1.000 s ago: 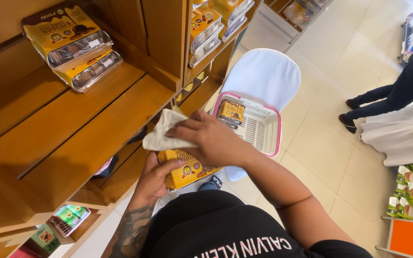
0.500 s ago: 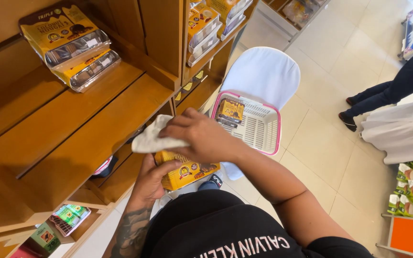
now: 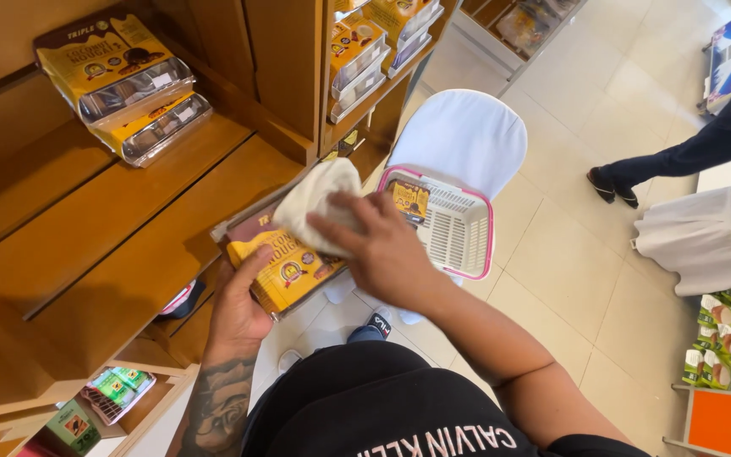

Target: Wiping down boxes of snacks and cleaning the wooden shelf surface in a grocery store.

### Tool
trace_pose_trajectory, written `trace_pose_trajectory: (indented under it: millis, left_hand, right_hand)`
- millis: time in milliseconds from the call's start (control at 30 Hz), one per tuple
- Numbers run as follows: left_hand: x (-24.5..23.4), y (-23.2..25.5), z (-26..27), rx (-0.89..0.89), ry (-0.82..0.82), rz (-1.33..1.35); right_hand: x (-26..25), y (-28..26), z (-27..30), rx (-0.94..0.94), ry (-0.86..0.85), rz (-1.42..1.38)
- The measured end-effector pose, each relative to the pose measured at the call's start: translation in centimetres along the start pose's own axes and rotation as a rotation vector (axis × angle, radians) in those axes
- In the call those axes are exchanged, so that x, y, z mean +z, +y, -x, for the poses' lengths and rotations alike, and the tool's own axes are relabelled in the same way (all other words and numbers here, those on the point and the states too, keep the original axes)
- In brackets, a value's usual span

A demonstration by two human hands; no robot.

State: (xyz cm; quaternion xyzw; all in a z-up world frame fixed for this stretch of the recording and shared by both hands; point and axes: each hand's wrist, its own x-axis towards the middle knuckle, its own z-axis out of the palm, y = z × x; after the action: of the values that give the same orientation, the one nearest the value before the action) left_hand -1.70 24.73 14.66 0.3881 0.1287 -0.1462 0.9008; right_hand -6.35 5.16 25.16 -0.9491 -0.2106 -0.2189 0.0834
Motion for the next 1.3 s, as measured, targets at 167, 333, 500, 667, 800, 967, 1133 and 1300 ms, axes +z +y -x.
trace_pose_trajectory:
  millis: [167,333,500,667,800,967,1133,1300]
  left_hand:
    - [0.1,1.2,0.1,-0.057,0.052,0.042]
    - [-1.3,2.4,-1.5,-0.143,0.109,0.141]
    - [-0.1,3.0,0.6,-0.04,0.155,0.3]
    - [0.1,1.3,0.9,-0.104,0.158,0.253]
    - [0.8,-0.2,1.6,-0.241,0.086,0.24]
    - [1.7,-0.5,2.0,-0.265,0.051,0.291]
    - [1.5,-0.8,1.6,-0.237,0.053,0.298]
    - [1.8,-0.9,2.0,-0.185,-0.061,0.315]
  right_hand:
    - [1.3,-4.2,1.7,-0.18,0.019,-0.203]
    - [3.7,-3.9,3.0,-0.324,0.061,-0.334]
    - [5.5,0.6,3.5,-0.115,0.249,-0.432]
    - [4.7,1.9,3.5,0.481,0.332,-0.973]
    - [4.2,0.8,2.9,1.069,0.518,-1.898]
    - [9.2,1.2,7.4,1.22,0.068,-2.332]
    - [8.7,2.0,7.5,1.395,-0.137,-2.286]
    - [4.6,1.9,3.8,1.102,0.143,-2.136]
